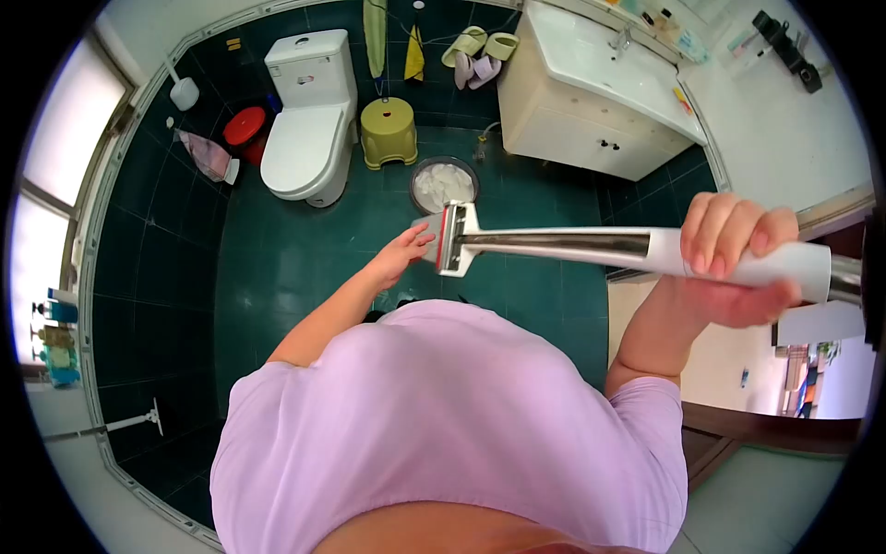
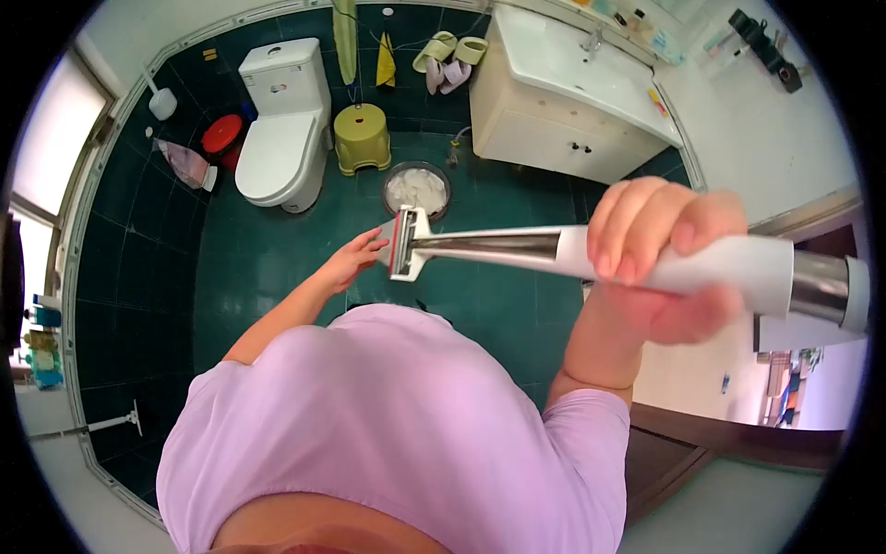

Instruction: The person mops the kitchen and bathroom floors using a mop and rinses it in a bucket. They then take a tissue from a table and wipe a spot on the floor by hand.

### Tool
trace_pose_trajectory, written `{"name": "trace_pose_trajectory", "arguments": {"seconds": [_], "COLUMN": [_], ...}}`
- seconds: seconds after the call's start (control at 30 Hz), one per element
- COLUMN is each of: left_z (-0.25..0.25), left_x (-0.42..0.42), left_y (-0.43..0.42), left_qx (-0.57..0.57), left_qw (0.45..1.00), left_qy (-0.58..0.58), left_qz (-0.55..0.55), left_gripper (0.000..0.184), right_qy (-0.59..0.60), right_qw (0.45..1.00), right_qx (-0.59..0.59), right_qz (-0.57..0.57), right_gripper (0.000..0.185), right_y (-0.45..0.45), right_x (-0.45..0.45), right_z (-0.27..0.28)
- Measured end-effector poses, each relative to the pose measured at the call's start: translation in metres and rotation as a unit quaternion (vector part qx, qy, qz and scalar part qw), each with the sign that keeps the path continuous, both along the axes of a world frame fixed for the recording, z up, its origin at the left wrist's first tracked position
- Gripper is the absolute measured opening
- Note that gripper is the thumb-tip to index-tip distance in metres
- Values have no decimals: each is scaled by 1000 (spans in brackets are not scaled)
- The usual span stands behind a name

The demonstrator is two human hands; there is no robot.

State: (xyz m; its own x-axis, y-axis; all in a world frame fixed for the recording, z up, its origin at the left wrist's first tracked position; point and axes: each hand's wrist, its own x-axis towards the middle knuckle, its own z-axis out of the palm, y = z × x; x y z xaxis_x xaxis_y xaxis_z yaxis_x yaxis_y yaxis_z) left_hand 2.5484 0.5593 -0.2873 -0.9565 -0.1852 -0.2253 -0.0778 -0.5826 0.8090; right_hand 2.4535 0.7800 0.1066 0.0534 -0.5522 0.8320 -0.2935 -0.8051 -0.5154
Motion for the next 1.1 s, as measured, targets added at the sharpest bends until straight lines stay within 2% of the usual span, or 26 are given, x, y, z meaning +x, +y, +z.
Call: {"name": "trace_pose_trajectory", "arguments": {"seconds": [0.07,0.17,0.23,0.33,0.37,0.4,0.6,0.7,0.83,0.93,1.0,1.03,1.07,1.1], "left_z": [2,8,20,5,14,8,-24,-33,-18,-17,-32,-58,-63,-42], "left_x": [17,14,-30,-57,-154,-168,-245,-290,-351,-394,-416,-423,-393,-404], "left_y": [0,-11,-10,-24,51,57,1,-36,-82,-116,-145,-157,-132,-132], "left_qx": [-115,-158,-163,-153,-130,-120,-140,-155,-174,-244,-287,-321,-300,-303], "left_qw": [992,970,966,966,967,966,954,960,955,954,942,936,938,939], "left_qy": [-61,-173,-189,-204,-218,-228,-263,-229,-239,-174,-150,-101,-125,-135], "left_qz": [4,-62,-67,-43,-26,-21,-31,-42,-28,-17,-90,-107,-121,-95], "left_gripper": [55,50,44,39,36,35,33,32,28,23,24,23,23,22], "right_qy": [-30,-69,-65,-74,-80,-105,-154,-188,-253,-239,-245,-247,-217,-162], "right_qw": [999,995,990,986,985,980,959,947,921,932,923,911,909,918], "right_qx": [-16,-23,-39,-39,-33,-31,-14,22,76,78,90,116,169,189], "right_qz": [-38,-75,-120,-145,-147,-165,-239,-260,-288,-261,-284,-309,-313,-308], "right_gripper": [27,20,17,16,16,17,21,24,27,20,15,13,12,11], "right_y": [8,10,18,19,93,100,50,8,-52,-91,-115,-120,-119,-134], "right_x": [-12,-54,-117,-169,-280,-299,-383,-430,-482,-523,-541,-545,-548,-568], "right_z": [-6,-9,3,-3,4,0,-27,-45,-73,-97,-103,-112,-123,-121]}}
